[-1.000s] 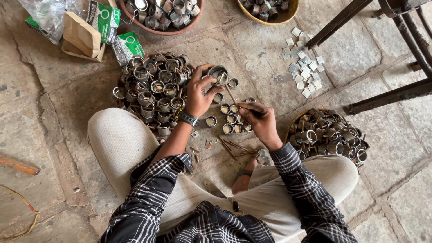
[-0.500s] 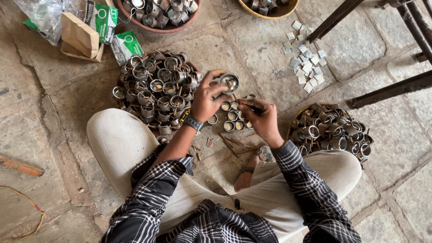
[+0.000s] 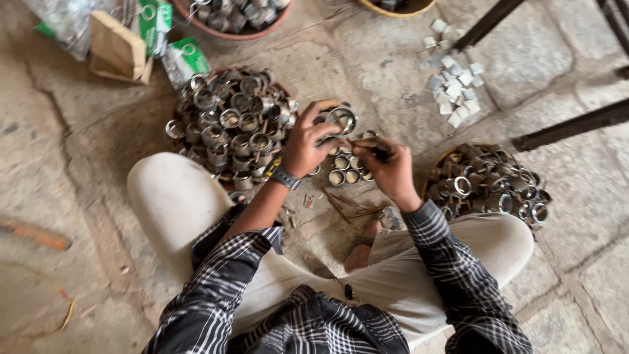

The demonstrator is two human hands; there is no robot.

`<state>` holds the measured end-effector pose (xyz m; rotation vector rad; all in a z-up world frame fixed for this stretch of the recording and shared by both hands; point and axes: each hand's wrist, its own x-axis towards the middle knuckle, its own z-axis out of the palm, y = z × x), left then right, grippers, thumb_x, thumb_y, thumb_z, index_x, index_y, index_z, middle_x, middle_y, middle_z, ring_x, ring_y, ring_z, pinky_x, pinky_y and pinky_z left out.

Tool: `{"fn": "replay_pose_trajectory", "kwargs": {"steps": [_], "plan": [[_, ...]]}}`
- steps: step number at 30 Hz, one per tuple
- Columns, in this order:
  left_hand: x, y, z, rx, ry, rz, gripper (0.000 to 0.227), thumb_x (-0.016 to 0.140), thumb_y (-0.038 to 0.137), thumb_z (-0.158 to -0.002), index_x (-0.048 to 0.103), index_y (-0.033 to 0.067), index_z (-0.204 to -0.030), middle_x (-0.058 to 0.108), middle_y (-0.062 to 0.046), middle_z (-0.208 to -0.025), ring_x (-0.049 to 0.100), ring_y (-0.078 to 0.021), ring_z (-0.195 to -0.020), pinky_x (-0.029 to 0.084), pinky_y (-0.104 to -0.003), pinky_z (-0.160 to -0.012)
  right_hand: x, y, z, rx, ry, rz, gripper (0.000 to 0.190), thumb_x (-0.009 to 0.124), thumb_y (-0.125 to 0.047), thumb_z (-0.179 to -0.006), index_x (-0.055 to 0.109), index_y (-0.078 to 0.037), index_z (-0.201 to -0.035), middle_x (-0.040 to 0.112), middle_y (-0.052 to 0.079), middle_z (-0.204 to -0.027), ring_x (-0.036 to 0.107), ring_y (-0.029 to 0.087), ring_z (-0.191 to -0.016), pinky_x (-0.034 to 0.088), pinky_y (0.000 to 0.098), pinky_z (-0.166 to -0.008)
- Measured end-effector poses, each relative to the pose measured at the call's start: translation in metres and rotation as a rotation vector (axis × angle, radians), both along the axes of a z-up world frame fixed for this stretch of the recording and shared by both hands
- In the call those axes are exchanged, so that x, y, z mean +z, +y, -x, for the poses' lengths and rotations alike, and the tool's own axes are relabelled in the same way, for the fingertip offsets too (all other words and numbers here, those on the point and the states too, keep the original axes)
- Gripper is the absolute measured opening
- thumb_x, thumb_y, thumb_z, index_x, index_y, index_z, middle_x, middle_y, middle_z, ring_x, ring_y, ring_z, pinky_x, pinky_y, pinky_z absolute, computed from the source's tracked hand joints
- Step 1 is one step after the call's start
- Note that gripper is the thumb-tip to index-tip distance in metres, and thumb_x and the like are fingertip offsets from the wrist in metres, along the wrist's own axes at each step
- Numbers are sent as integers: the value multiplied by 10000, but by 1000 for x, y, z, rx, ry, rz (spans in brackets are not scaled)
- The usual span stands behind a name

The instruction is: The person sits on the floor and repeatedly picks up small metal rings and wooden sticks from a basket. They insert the sticks into the rings and place the assembled units into a pile on the floor. The process is repetitive and involves handling multiple small components.

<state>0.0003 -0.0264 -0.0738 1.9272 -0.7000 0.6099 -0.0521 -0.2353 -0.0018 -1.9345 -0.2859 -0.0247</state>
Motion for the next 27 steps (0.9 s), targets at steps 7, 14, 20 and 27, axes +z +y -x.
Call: {"fn": "replay_pose_trajectory", "kwargs": {"steps": [7,14,20,27], "plan": [[-4,-2,7,38,-9,-56,236,902,139,-764,752,76,-934,558,-114,-1430,538,-338,-1351,489,-472,-1145,4,3,4,20,-384,404,78,759,-57,-950,767,-4,-1007,762,99,-921,702,112,-685,569,248,-592],[-13,0,21,-1,27,-133,203,859,75,-780,777,100,-965,537,-97,-1473,545,-285,-1365,593,-347,-1057,-8,-10,-10,40,384,-199,66,719,-95,-939,751,-61,-986,773,60,-858,681,95,-644,565,246,-585],[-4,7,29,58,-18,-102,213,865,104,-783,763,83,-969,550,-88,-1448,578,-293,-1334,590,-382,-1059,-19,0,-9,26,184,8,57,733,-75,-968,753,-37,-1006,771,66,-870,689,96,-695,580,237,-659],[-30,-15,35,72,-39,-147,102,781,18,-879,734,43,-967,559,-133,-1419,635,-273,-1248,649,-257,-884,-22,-15,-13,151,385,-135,124,746,2,-901,716,-10,-1021,739,84,-940,682,127,-809,578,249,-747]]}}
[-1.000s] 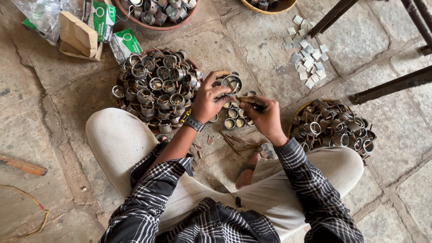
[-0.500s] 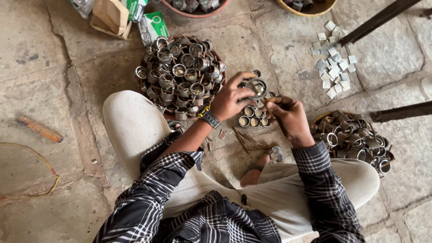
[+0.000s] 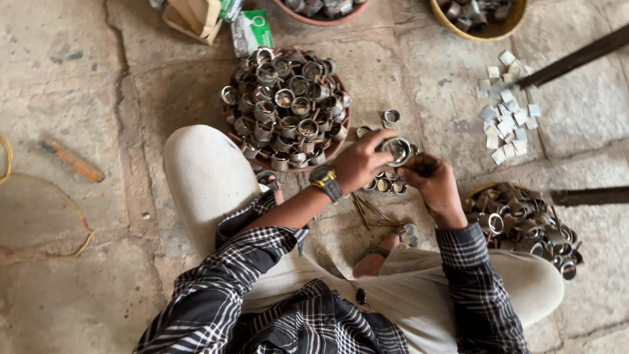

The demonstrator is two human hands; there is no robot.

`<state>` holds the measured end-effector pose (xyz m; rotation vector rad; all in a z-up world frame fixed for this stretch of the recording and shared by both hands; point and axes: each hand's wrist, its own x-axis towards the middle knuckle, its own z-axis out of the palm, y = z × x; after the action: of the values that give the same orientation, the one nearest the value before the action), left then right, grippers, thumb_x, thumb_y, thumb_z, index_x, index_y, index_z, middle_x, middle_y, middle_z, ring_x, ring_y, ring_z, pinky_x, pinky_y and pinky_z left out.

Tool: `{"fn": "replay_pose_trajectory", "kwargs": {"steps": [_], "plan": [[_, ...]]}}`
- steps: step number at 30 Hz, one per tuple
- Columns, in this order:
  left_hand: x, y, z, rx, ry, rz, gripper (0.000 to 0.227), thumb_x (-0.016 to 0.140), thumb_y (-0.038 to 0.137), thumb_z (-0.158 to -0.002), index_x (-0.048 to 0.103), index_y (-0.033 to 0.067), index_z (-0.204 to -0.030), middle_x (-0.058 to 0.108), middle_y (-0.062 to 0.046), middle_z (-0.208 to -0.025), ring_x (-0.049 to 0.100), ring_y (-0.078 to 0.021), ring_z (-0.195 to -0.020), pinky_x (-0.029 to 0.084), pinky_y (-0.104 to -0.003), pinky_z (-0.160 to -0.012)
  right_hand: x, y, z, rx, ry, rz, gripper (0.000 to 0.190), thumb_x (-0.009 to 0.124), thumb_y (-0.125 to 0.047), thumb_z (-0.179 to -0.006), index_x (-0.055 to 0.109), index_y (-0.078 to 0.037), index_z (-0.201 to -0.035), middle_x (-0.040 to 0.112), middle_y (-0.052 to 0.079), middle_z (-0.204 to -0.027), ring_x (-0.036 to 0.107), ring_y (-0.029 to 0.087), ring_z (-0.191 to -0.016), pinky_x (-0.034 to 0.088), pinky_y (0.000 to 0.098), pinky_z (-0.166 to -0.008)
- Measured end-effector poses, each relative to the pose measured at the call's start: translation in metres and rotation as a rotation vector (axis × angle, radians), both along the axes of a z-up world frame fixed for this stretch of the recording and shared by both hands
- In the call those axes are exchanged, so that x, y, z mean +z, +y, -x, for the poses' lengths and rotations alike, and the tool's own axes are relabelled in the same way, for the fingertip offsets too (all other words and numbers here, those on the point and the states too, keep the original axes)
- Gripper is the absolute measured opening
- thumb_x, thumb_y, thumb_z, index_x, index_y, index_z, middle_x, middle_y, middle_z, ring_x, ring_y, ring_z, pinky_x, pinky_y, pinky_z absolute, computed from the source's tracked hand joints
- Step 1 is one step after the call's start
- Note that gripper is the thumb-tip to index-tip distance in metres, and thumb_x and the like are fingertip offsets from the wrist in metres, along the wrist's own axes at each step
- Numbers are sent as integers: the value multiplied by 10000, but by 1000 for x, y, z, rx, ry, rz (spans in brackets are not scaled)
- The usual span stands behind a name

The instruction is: The person sits on the floor and repeatedly picks up small metal rings and wooden sticks from a basket. They insert the sticks into the rings and place the assembled units into a pile on the floor. The process is repetitive and involves handling multiple small components.

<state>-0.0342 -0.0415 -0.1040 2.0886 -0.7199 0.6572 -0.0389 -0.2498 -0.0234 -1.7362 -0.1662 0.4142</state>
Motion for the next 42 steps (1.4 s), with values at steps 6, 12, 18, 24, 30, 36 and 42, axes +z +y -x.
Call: {"fn": "replay_pose_trajectory", "kwargs": {"steps": [6,12,18,24,30,36,42], "plan": [[-11,6,-1,-14,208,-217,69,664,15,-1026,700,71,-1044,532,-140,-1527,654,-223,-1262,642,-251,-790,-9,2,-2,-106,256,-208,161,663,-33,-973,645,-18,-1132,709,70,-990,694,134,-857,587,259,-754],[-2,-5,8,157,-18,303,783,731,502,-879,386,66,-1430,362,-218,-1531,503,-380,-1369,570,-435,-1010,-22,15,-11,-140,221,-185,151,629,-26,-991,599,-17,-1139,714,111,-1015,708,176,-843,608,307,-734],[-32,-5,-5,209,798,459,684,735,517,-847,593,123,-1389,765,-55,-1170,740,-202,-840,635,-340,-707,-16,53,-8,-165,162,-21,166,616,-55,-966,573,-19,-1123,707,136,-1074,754,197,-897,669,331,-802],[-47,61,-36,349,725,653,450,877,215,-751,736,147,-1173,776,-27,-1091,744,-163,-938,629,-337,-789,-8,65,-8,91,136,-12,257,662,-112,-992,645,8,-1218,701,103,-1124,687,159,-986,594,320,-902],[-95,285,-122,1023,753,208,723,997,395,-486,662,57,-1030,723,-142,-942,699,-247,-753,593,-378,-669,-4,47,-18,52,117,-15,222,667,-105,-990,669,23,-1172,719,94,-1094,696,155,-956,606,311,-887],[-138,392,-94,1058,1126,126,580,932,361,-708,732,38,-1146,753,-147,-1108,734,-237,-958,591,-375,-851,-16,22,-23,-30,129,14,240,677,-81,-966,679,-8,-1194,725,80,-1105,685,136,-959,586,293,-881],[-165,393,-92,1053,1235,268,564,941,315,-698,733,-49,-1075,772,-211,-1067,761,-290,-967,606,-413,-866,-35,4,-26,-68,165,61,222,689,-92,-974,694,5,-1173,729,83,-1090,680,133,-951,577,284,-867]]}}
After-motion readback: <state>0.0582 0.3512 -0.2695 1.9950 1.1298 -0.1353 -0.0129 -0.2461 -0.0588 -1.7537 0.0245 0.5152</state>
